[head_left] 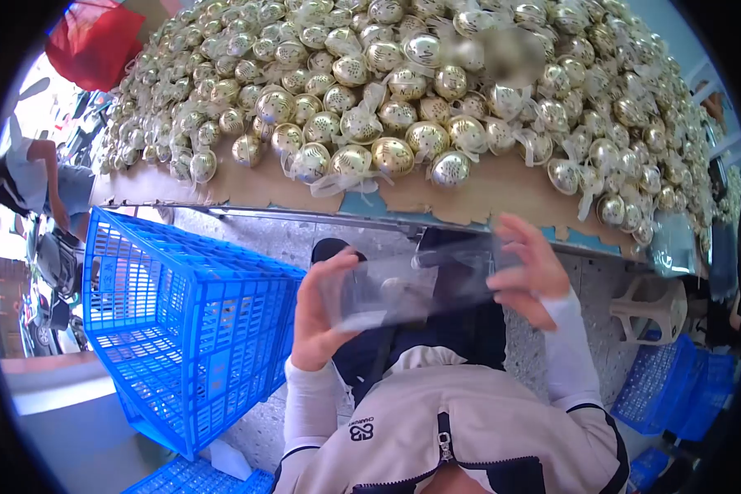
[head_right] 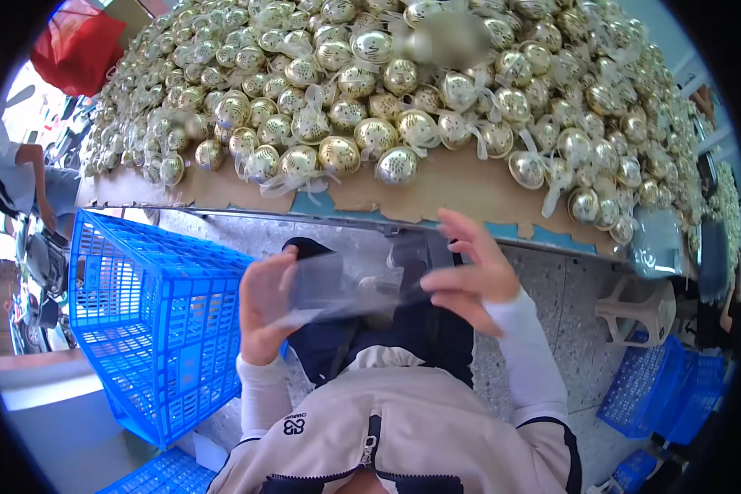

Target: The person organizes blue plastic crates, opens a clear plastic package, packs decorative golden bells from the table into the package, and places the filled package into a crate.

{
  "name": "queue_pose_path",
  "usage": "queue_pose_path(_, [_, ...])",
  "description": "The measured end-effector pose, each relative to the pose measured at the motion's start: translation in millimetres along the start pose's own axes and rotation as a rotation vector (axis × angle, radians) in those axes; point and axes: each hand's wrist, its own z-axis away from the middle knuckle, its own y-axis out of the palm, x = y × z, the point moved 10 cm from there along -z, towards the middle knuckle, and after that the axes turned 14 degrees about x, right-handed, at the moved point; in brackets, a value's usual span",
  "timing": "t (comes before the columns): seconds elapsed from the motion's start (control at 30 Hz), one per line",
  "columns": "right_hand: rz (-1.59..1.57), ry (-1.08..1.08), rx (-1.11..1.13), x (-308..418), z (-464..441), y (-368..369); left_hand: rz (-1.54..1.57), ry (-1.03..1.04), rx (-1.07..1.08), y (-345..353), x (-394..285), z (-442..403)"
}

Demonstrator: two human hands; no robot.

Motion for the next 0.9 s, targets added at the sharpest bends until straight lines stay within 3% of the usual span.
queue_pose_path(0.03, [0.086, -0.122, -0.03, 16.2, -1.7, -8.9, -0.057, 0.073, 0.053, -0.3, -11.4, -5.7])
queue_pose_path(0.07, [-0.018, 0.002, -0.089, 8.5, -0.9, -17.8, -0.113, 0.144, 0.11, -0.7, -23.5, -10.7])
queue_pose_path(0.1, [-0.121, 0.132, -0.143, 3.0, 5.3, -21.8, -0.183, 0.082, 0.105, -6.8, -25.4, -14.6])
queue_pose_path(0.2, [0.031, 0.06, -0.155, 4.2, -2.5, -29.0, 0.041, -0.174, 0.085, -4.3, -23.4, -21.8])
queue_pose_path(0.23, [0.096, 0.027, -0.12, 6.4, -3.8, -21.5, 0.234, -0.074, 0.135, -1.4, -19.3, -18.7])
queue_pose_path(0.3, [0.265, -0.178, -0.072, 23.1, -11.7, -6.5, 0.181, -0.116, 0.002, -14.7, 0.6, -9.9])
queue_pose_path(0.37, [0.461, -0.498, -0.046, 52.1, -12.8, 13.2, 0.362, -0.154, -0.198, -20.4, 21.6, 0.1])
queue_pose_path(0.47, [0.478, -0.52, 0.069, 59.7, -18.6, 26.5, 0.383, -0.447, -0.271, -24.1, 43.2, 14.7])
queue_pose_path(0.57, [0.257, -0.56, 0.259, 79.1, -32.8, 31.2, 0.542, -0.383, -0.357, -33.0, 44.7, 37.9])
queue_pose_path(0.67, [0.052, -0.563, 0.194, 81.8, -50.3, -7.0, 0.463, -0.251, -0.445, -59.4, 25.4, 70.3])
queue_pose_path(0.73, [0.523, -0.35, 0.05, 69.8, -80.5, -18.2, 0.352, -0.165, -0.505, -76.3, 8.3, 89.0])
queue_pose_path(0.8, [0.744, -0.238, 0.034, 43.5, -129.5, -6.8, 0.212, -0.13, -0.509, -78.2, -7.5, 89.3])
queue_pose_path(0.9, [0.987, -0.04, 0.178, -0.3, -191.3, 21.3, 0.11, -0.105, -0.516, -83.9, -5.8, 93.1])
